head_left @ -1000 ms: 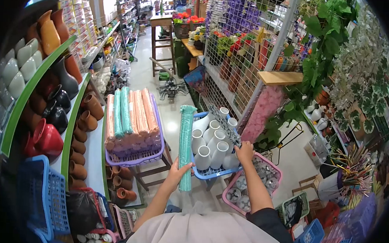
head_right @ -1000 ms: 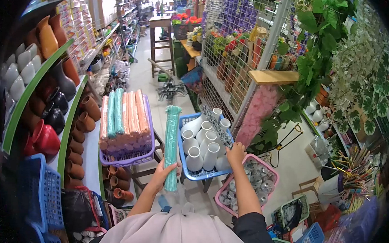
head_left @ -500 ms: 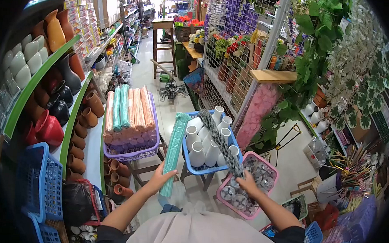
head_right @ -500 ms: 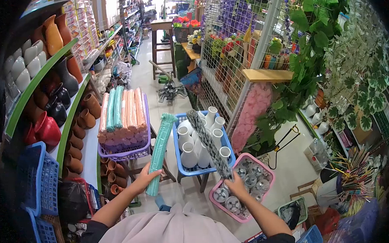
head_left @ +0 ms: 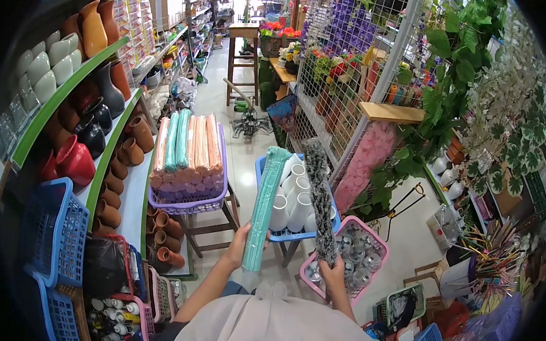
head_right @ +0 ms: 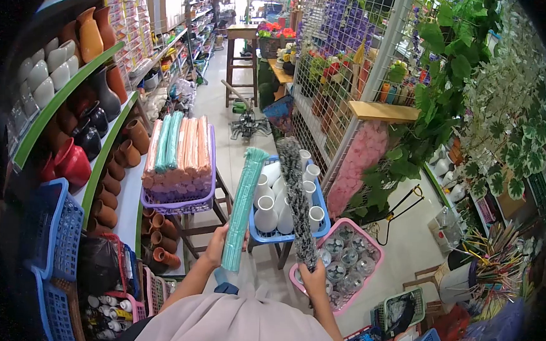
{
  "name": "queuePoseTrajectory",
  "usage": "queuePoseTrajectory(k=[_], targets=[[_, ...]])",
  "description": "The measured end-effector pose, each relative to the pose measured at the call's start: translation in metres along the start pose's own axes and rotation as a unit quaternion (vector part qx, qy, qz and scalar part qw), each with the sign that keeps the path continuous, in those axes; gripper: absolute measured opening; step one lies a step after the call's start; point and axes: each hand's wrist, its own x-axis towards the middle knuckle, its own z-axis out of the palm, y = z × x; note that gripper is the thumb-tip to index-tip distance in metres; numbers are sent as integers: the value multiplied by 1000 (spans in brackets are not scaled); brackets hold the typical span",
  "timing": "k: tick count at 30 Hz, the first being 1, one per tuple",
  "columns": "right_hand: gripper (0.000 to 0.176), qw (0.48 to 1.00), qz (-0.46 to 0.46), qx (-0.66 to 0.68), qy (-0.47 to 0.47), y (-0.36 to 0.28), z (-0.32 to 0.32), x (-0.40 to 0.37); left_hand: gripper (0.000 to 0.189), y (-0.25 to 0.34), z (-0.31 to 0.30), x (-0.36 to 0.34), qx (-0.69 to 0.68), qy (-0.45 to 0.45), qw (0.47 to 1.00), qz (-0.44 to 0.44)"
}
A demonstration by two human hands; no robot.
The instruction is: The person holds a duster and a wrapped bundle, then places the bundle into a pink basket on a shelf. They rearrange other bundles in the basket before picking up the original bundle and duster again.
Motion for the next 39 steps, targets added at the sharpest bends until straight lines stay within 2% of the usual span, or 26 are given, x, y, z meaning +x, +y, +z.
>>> queuePoseTrajectory(k=[1, 4, 6, 8, 9, 14, 16, 17, 18, 20, 21, 22, 24, 25, 26, 27, 28, 29, 30, 32, 33, 34, 36, 37, 38, 39], targets=[[26, 991, -106, -81, 21, -8, 1, 3, 47, 3, 0, 1, -8, -15, 1000, 4], [30, 985, -132, -109, 1, -38, 3, 2, 49, 17, 10, -2, 10, -17, 1000, 13], [31, 988, -111, -100, -37, -55, 7, -3, 51, 24, 12, -4, 1, -19, 1000, 12], [30, 940, -240, -232, -68, -52, 14, -2, 55, 28, 11, -8, 38, 27, 999, 4], [32, 917, -309, -243, -70, -56, 20, -2, 60, 26, 2, -7, 50, 2, 999, 11], [33, 914, -297, -246, -126, -65, 42, -11, 63, 27, -25, -7, -49, -18, 998, -30], [32, 912, -295, -270, -94, -62, 44, -8, 59, 40, -6, -22, -73, 63, 995, -23], [32, 912, -299, -274, -59, -64, 48, -6, 55, 26, -32, -21, -43, 15, 999, -16], [32, 912, -300, -272, -64, -60, 50, -4, 52, 37, -21, -31, -33, 27, 999, 17], [32, 957, -178, -230, -18, -51, 57, 2, 50, 44, -19, -43, -2, 53, 998, 38], [33, 938, -225, -261, -26, -53, 61, -2, 50, 43, -26, -47, 0, 59, 997, 43], [33, 938, -228, -257, -33, -57, 62, -7, 52, 38, -36, -51, 24, 100, 994, 30], [34, 869, -325, -325, -183, -63, 57, -15, 54, 34, -50, -58, 46, 144, 988, 19], [34, 847, -352, -353, -183, -59, 56, -13, 53, 36, -53, -63, 20, 137, 990, 31], [34, 846, -355, -352, -187, -56, 58, -9, 52, 38, -57, -69, -5, 130, 991, 44], [34, 868, -336, -337, -139, -52, 61, -6, 52, 39, -62, -80, 50, 167, 984, 43], [34, 888, -315, -322, -91, -51, 64, -6, 52, 39, -65, -86, 18, 149, 988, 45], [36, 918, -216, -324, -70, -59, 71, -8, 51, 43, -62, -91, 18, 139, 989, 44], [36, 917, -218, -325, -71, -57, 75, -11, 50, 45, -62, -95, 18, 129, 991, 44], [37, 896, -314, -294, -106, -50, 81, -12, 50, 38, -71, -101, 22, 151, 988, 20], [36, 853, -368, -337, -155, -46, 78, -14, 50, 39, -70, -102, 26, 174, 984, -6], [36, 851, -371, -337, -153, -45, 75, -12, 50, 39, -70, -103, 25, 172, 985, -2], [37, 797, -384, -414, -215, -46, 71, -13, 52, 37, -66, -106, 18, 180, 983, 36], [36, 829, -386, -368, -168, -40, 74, -10, 55, 31, -76, -112, 30, 187, 982, -5], [36, 829, -386, -369, -169, -33, 79, -7, 56, 24, -88, -110, -64, 123, 990, 9], [36, 866, -339, -350, -109, -33, 85, -8, 54, 24, -86, -114, -72, 95, 993, 22]])
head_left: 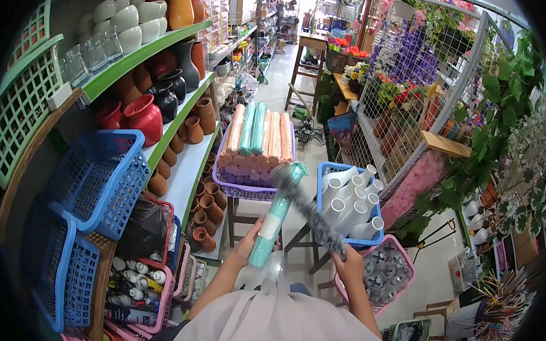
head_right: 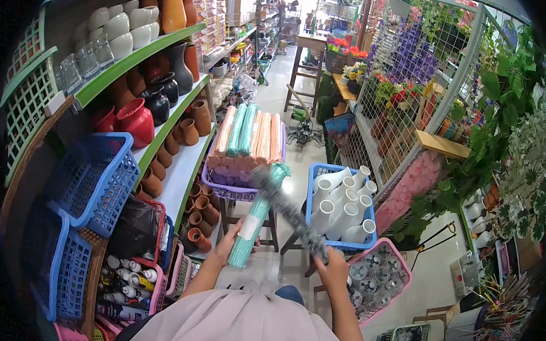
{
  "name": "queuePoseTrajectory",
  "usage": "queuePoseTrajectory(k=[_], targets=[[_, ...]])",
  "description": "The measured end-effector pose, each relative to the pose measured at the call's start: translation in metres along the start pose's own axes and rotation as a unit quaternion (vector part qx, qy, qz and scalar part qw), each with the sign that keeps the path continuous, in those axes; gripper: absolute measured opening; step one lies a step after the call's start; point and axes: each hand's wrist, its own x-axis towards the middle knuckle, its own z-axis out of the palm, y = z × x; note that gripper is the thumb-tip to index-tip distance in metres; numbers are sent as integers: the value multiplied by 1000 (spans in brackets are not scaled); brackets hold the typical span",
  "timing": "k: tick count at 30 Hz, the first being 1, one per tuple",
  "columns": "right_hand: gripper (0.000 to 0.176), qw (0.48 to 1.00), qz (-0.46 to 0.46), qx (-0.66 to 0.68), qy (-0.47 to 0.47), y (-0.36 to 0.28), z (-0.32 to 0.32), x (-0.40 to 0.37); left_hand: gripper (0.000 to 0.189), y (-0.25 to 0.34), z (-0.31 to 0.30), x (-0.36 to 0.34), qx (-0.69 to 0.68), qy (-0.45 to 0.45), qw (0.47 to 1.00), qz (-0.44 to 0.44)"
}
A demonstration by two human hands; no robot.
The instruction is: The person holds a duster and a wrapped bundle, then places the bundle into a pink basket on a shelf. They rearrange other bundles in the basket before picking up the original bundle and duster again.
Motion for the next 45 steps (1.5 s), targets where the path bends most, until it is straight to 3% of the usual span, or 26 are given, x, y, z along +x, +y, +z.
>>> queuePoseTrajectory(k=[1, 3, 5, 6, 8, 9, 10, 12, 14, 15, 17, 21, 22, 23, 25, 27, 29, 31, 35, 36, 37, 38, 39, 42, 44, 45], targets=[[35, 996, 73, 15, 47, -5, 3, 0, 55, 2, 2, -6, -9, -28, 1000, 9], [35, 997, 75, 23, 20, -15, -2, -8, 53, 4, 6, -14, 11, 30, 999, -24], [35, 992, -93, -5, -81, -19, -6, -16, 53, 6, 8, -14, 31, 85, 994, -55], [35, 988, -91, -31, -121, -25, -13, -15, 53, 7, 8, -12, 60, 82, 995, -25], [34, 997, -44, -16, -60, -17, -1, -17, 51, 22, 26, -27, 106, 74, 992, -6], [33, 1000, 6, -2, 1, -14, 2, -20, 48, -6, -29, -9, 8, -41, 998, -57], [31, 996, 47, 52, 47, -23, 2, -17, 48, 0, -8, -19, -4, -22, 999, -28], [31, 999, 15, 37, 29, -25, -2, -23, 49, -1, 5, -27, -16, -2, 1000, 1], [30, 996, -75, 8, -42, -22, -11, -26, 50, -19, -22, -21, 49, -14, 997, -55], [30, 996, -76, 8, -40, -17, -16, -26, 48, 5, 31, -32, 58, 48, 997, 23], [31, 996, -81, -34, -28, -10, -22, -27, 47, -3, 4, -27, 37, 0, 999, -13], [32, 990, 127, 37, 55, -14, -19, -26, 46, -9, -6, -23, 8, -84, 996, -29], [32, 997, 38, -19, 60, -12, -17, -33, 48, -10, -4, -21, -4, -95, 995, -29], [32, 997, 44, -23, 66, -11, -21, -39, 48, -12, -1, -19, -3, -102, 994, -34], [32, 991, -50, -72, -101, -22, -39, -45, 51, -12, 12, -16, 47, -4, 999, -26], [33, 991, -15, -82, -100, -9, -33, -50, 55, -25, -3, -9, 51, -2, 996, -71], [33, 990, 135, 13, 36, -2, -24, -53, 49, -31, 2, 3, -50, -90, 993, -63], [33, 982, 183, 13, 45, -14, -30, -58, 48, -31, 14, 3, -63, -97, 991, -73], [30, 999, 20, -18, -38, -9, -46, -71, 51, -47, -2, 19, -87, -147, 984, -57], [30, 998, 26, -51, -29, 1, -48, -71, 50, -38, 18, 9, 240, -75, 966, 52], [30, 996, 33, -83, -19, 9, -48, -71, 53, -26, 31, 0, -38, -3, 994, -100], [32, 993, 71, -60, 72, 13, -41, -70, 56, -30, 23, 7, -63, -84, 989, -99], [34, 987, 140, -45, 63, 11, -45, -68, 58, -31, 21, 11, -90, -165, 977, -98], [35, 982, 161, -47, 88, -4, -54, -72, 59, -41, 24, 14, -26, -150, 985, -80], [32, 991, 36, -116, -49, -5, -63, -81, 58, -48, 27, 22, -17, -147, 986, -74], [32, 991, 38, -118, -46, -1, -64, -83, 58, -53, 27, 27, -9, -141, 988, -65]])
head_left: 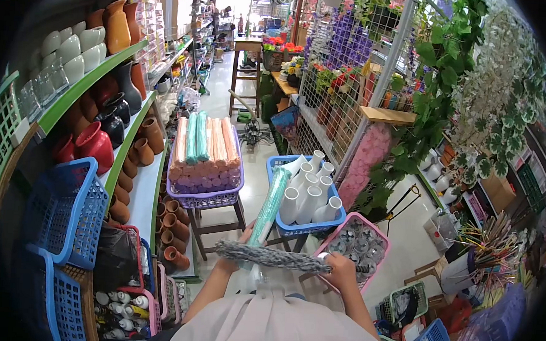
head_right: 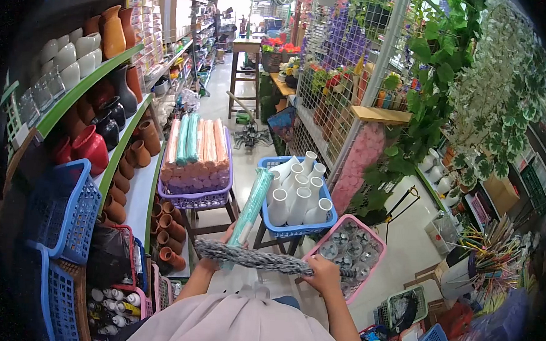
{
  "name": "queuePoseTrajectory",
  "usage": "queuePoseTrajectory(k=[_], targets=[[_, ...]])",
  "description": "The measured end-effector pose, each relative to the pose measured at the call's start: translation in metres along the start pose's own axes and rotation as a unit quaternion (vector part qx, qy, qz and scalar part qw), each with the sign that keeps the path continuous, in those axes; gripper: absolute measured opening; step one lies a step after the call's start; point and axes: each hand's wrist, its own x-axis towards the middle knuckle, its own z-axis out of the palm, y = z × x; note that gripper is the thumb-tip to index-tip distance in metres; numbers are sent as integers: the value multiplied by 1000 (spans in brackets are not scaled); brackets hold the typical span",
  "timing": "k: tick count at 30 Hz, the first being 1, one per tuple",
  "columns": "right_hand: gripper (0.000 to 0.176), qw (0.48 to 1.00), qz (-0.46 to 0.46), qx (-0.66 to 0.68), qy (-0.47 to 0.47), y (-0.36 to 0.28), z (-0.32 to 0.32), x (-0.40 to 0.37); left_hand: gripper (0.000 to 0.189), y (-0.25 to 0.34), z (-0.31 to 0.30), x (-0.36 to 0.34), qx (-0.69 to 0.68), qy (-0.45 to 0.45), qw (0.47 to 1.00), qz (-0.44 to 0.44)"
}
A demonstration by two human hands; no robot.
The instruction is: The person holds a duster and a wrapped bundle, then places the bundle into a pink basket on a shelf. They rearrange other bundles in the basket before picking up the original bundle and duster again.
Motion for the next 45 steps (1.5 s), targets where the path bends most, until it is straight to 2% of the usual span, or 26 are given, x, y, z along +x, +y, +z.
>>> queuePoseTrajectory(k=[2, 3, 6, 8, 10, 11, 12, 15, 17, 18, 19, 22, 24, 27, 29, 30, 31, 34, 35, 36, 38, 39, 40, 42, 44, 45], targets=[[29, 991, 85, -18, 100, 12, 2, -2, 58, -9, -17, 10, 2, -18, 995, -93], [30, 979, 125, 2, 162, 23, 13, -3, 58, -2, 1, 7, 15, -40, 997, -61], [32, 973, 146, -3, 179, 23, 11, -11, 60, 1, 25, 8, 45, -53, 997, -24], [31, 984, 109, 19, 140, 30, 7, -21, 62, 1, 31, 13, 67, -48, 996, -26], [30, 994, 86, -39, 60, 31, -3, -29, 61, 2, 39, 15, 215, 17, 976, 18], [31, 987, 111, -28, 112, 36, -2, -32, 63, -12, 6, 24, 91, 0, 992, -92], [31, 986, 118, -29, 115, 41, 4, -33, 60, 0, 29, 20, 117, -38, 992, -26], [36, 961, 203, 24, 188, 48, 12, -41, 57, -8, 20, 29, 151, -40, 988, -18], [33, 989, 118, -12, 92, 36, -8, -42, 55, -18, 3, 36, 168, 27, 983, -69], [32, 996, 74, -30, 44, 34, -12, -43, 56, -11, 24, 39, 179, 29, 983, -3], [32, 995, 78, -30, 45, 35, -10, -45, 58, -6, 30, 34, 143, 14, 989, -20], [36, 962, 222, 12, 157, 54, 2, -41, 66, 7, 49, 32, 133, -6, 990, -45], [36, 958, 218, 16, 184, 57, 7, -40, 68, 5, 46, 35, 123, -19, 991, -51], [36, 993, 97, 22, 63, 42, -12, -42, 62, -1, 42, 45, 136, -10, 990, -35], [37, 989, 123, 6, 81, 50, -8, -45, 67, 0, 47, 40, 123, -21, 992, -8], [38, 984, 149, -10, 97, 52, -6, -44, 64, 8, 47, 44, 87, -11, 991, -96], [38, 967, 196, 25, 162, 51, -1, -40, 64, 8, 51, 42, 105, -28, 992, -63], [39, 971, 194, 31, 134, 51, 2, -39, 64, 2, 45, 41, 118, -33, 992, -32], [38, 986, 105, 30, 129, 49, 1, -42, 64, 0, 40, 40, 116, -27, 992, -35], [38, 986, 104, 32, 129, 48, -2, -42, 65, 1, 36, 37, 57, -59, 996, -27], [37, 998, 53, 16, -5, 51, -8, -40, 65, 17, 59, 34, 180, 5, 982, -60], [33, 996, 62, 30, 48, 55, -3, -41, 65, 4, 38, 37, 204, -32, 978, -5], [33, 997, 60, 29, 46, 60, 6, -39, 65, 8, 39, 30, 99, -37, 993, -59], [29, 970, 165, 38, 177, 59, 18, -34, 62, 15, 43, 26, 88, -60, 994, -34], [29, 969, 183, 43, 157, 48, 12, -35, 62, 13, 32, 26, 90, -37, 994, -44], [30, 984, 119, 55, 117, 45, 11, -37, 62, 15, 27, 23, 70, -14, 994, -81]])
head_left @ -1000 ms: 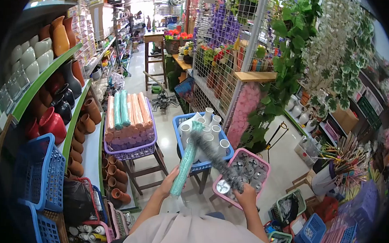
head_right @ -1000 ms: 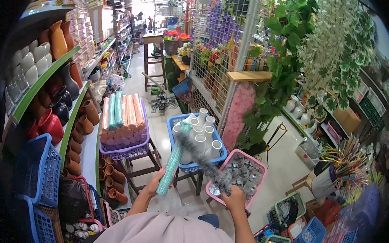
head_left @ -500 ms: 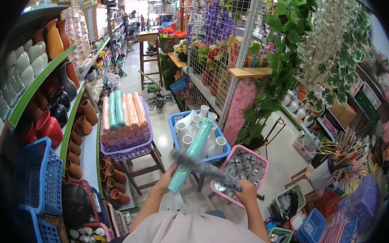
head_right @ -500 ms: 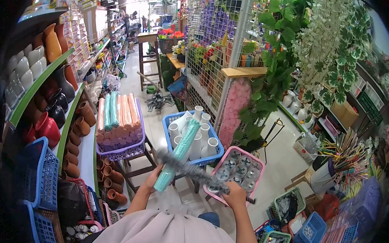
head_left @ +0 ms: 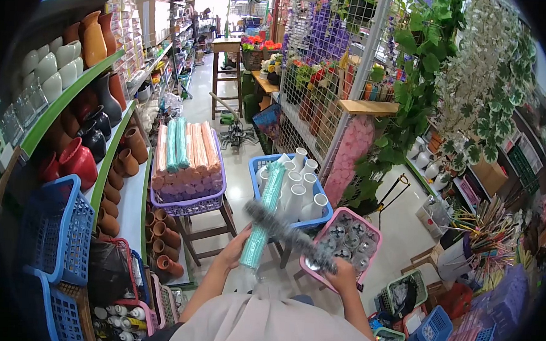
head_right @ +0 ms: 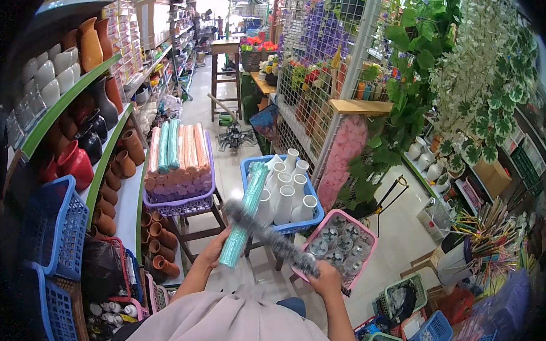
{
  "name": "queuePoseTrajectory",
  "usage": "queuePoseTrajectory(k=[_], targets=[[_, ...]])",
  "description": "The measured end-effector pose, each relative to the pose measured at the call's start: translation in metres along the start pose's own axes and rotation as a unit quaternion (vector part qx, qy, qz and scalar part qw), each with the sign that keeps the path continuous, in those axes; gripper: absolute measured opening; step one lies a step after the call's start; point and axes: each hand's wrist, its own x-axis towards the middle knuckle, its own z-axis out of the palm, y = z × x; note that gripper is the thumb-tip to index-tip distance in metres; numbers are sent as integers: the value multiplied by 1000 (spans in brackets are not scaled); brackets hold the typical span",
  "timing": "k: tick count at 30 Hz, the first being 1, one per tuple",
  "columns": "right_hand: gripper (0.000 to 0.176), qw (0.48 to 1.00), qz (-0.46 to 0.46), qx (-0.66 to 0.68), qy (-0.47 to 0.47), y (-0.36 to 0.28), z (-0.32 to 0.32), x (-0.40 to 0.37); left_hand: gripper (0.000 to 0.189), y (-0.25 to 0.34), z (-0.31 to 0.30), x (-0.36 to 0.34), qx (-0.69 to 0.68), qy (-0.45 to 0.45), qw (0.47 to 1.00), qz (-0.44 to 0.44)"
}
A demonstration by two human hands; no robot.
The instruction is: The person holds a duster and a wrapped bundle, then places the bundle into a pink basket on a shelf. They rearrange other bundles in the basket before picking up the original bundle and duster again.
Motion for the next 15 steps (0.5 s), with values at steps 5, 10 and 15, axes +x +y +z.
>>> queuePoseTrajectory(k=[5, 10, 15], targets=[[35, 1000, -12, 0, 2, 17, 14, -1, 68, -14, -18, 7, -89, -43, 995, -14], [29, 998, -38, 43, 14, -12, 9, 6, 56, -1, 3, -5, -124, -33, 991, 43], [26, 994, -89, -3, -66, -3, 9, 10, 58, -3, -3, -10, -124, -60, 988, 68]])
